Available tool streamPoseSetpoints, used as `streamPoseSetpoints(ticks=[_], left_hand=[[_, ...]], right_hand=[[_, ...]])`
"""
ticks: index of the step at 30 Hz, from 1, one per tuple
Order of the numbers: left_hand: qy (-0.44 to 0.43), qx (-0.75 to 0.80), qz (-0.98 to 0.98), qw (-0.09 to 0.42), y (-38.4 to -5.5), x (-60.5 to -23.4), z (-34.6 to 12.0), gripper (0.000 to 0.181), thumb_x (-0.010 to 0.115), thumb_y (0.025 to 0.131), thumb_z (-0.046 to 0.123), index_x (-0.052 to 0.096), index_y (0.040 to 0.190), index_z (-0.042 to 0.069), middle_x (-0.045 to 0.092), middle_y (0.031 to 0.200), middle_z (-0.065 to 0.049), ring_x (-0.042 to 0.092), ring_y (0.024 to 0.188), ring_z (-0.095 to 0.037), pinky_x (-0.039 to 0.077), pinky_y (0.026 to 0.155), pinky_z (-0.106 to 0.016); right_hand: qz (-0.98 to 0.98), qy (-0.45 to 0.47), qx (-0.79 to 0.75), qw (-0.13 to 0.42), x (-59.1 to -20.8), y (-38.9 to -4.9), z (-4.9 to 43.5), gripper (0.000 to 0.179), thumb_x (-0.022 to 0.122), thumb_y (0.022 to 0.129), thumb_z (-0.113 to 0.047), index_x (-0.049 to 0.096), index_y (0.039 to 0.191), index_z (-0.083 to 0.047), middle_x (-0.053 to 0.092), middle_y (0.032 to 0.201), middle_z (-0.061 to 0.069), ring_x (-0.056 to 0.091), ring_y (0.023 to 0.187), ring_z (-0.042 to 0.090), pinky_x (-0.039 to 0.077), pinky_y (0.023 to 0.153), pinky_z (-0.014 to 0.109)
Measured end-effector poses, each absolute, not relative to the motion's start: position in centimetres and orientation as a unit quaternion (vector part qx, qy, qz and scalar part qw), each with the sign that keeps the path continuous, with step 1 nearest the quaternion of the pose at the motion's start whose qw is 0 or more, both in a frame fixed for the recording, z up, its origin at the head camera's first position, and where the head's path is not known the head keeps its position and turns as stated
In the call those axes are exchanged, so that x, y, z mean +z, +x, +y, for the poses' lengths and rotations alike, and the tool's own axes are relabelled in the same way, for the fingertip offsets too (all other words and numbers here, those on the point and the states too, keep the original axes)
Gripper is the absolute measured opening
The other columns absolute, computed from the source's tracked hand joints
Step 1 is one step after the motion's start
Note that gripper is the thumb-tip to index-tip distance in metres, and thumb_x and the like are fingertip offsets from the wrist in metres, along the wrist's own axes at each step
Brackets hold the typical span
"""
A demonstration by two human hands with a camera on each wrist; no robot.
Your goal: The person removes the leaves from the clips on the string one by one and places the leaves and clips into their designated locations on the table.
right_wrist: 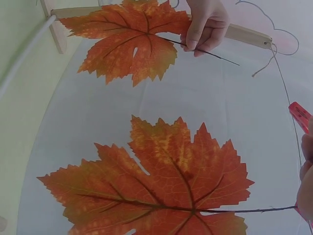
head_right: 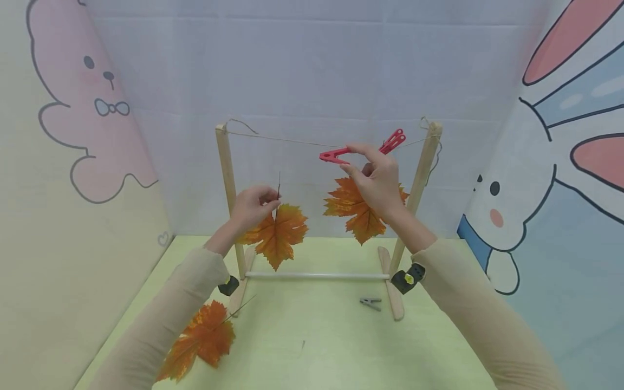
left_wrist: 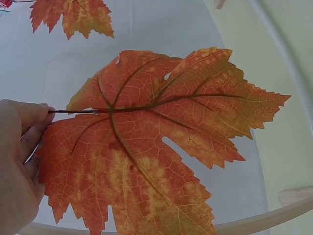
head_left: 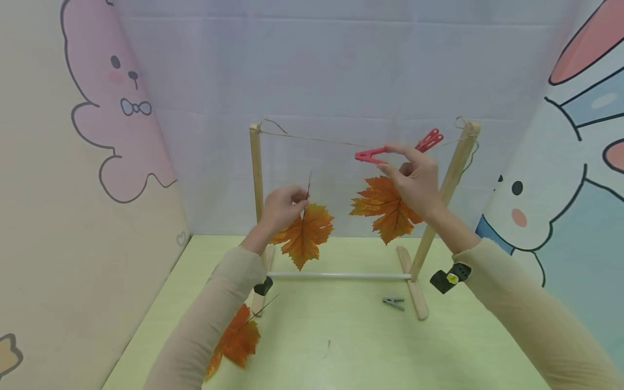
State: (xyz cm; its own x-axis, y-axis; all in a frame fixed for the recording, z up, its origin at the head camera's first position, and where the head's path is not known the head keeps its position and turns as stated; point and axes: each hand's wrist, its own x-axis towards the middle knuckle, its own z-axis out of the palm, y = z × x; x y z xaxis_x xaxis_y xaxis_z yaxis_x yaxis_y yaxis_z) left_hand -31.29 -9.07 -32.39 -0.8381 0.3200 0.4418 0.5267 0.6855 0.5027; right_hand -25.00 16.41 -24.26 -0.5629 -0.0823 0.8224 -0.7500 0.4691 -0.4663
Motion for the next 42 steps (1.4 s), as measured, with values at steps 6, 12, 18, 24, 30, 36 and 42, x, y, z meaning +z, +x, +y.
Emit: streamPoseSetpoints(ticks=[6, 12, 18, 24, 30, 36, 42], left_hand=[[-0.238, -0.308, -0.906, 0.163, -31.2, -32.9, -9.9, 0.011, 0.063, 0.085, 0.014, 0.067, 0.091, 0.007, 0.069, 0.088, -0.006, 0.062, 0.081, -0.019, 0.048, 0.073, -0.036], [-0.24, -0.306, -0.907, 0.159, -31.1, -33.4, -10.5, 0.011, 0.064, 0.085, 0.014, 0.068, 0.091, 0.006, 0.069, 0.087, -0.006, 0.062, 0.079, -0.019, 0.048, 0.072, -0.036], [-0.233, -0.31, -0.91, 0.144, -30.8, -34.1, -11.2, 0.01, 0.064, 0.084, 0.013, 0.068, 0.09, 0.006, 0.068, 0.085, -0.005, 0.061, 0.078, -0.018, 0.048, 0.072, -0.036], [-0.227, -0.313, -0.914, 0.122, -30.4, -34.9, -11.7, 0.01, 0.063, 0.085, 0.014, 0.068, 0.089, 0.007, 0.067, 0.084, -0.004, 0.059, 0.077, -0.018, 0.048, 0.071, -0.035], [-0.216, -0.326, -0.915, 0.102, -30.1, -35.5, -12.4, 0.009, 0.064, 0.084, 0.013, 0.068, 0.09, 0.007, 0.068, 0.085, -0.004, 0.06, 0.079, -0.018, 0.048, 0.075, -0.038], [-0.209, -0.336, -0.914, 0.092, -29.9, -36.0, -13.1, 0.009, 0.064, 0.084, 0.013, 0.068, 0.09, 0.007, 0.067, 0.085, -0.003, 0.06, 0.08, -0.019, 0.048, 0.077, -0.039], [-0.204, -0.331, -0.919, 0.065, -29.8, -36.5, -13.6, 0.009, 0.064, 0.084, 0.012, 0.068, 0.09, 0.007, 0.066, 0.083, -0.002, 0.058, 0.078, -0.018, 0.048, 0.074, -0.036]], right_hand=[[-0.77, 0.287, 0.429, 0.375, -25.8, -24.6, 17.1, 0.032, 0.066, 0.074, 0.011, 0.061, 0.105, 0.01, 0.042, 0.051, 0.013, 0.02, 0.036, 0.004, 0.02, 0.037, 0.018], [-0.784, 0.271, 0.418, 0.37, -27.6, -24.0, 17.5, 0.031, 0.068, 0.072, 0.011, 0.062, 0.103, 0.011, 0.041, 0.048, 0.008, 0.02, 0.037, 0.004, 0.019, 0.037, 0.021], [-0.784, 0.254, 0.453, 0.34, -30.2, -23.3, 18.2, 0.032, 0.067, 0.072, 0.012, 0.061, 0.103, 0.012, 0.05, 0.055, 0.014, 0.028, 0.038, 0.004, 0.024, 0.037, 0.02], [-0.803, 0.224, 0.458, 0.31, -32.9, -22.8, 19.1, 0.032, 0.066, 0.073, 0.013, 0.061, 0.104, 0.012, 0.045, 0.048, 0.008, 0.025, 0.037, 0.001, 0.023, 0.036, 0.021], [-0.815, 0.204, 0.466, 0.279, -35.0, -22.4, 19.7, 0.03, 0.066, 0.075, 0.01, 0.061, 0.105, 0.011, 0.032, 0.041, -0.001, 0.023, 0.037, -0.002, 0.022, 0.034, 0.022], [-0.818, 0.19, 0.481, 0.251, -37.0, -22.0, 20.2, 0.03, 0.065, 0.076, 0.01, 0.061, 0.105, 0.011, 0.033, 0.04, -0.002, 0.024, 0.036, -0.003, 0.024, 0.033, 0.02], [-0.827, 0.163, 0.489, 0.223, -38.6, -21.5, 20.8, 0.029, 0.065, 0.078, 0.006, 0.061, 0.106, 0.01, 0.038, 0.043, -0.001, 0.026, 0.036, -0.003, 0.024, 0.033, 0.02]])
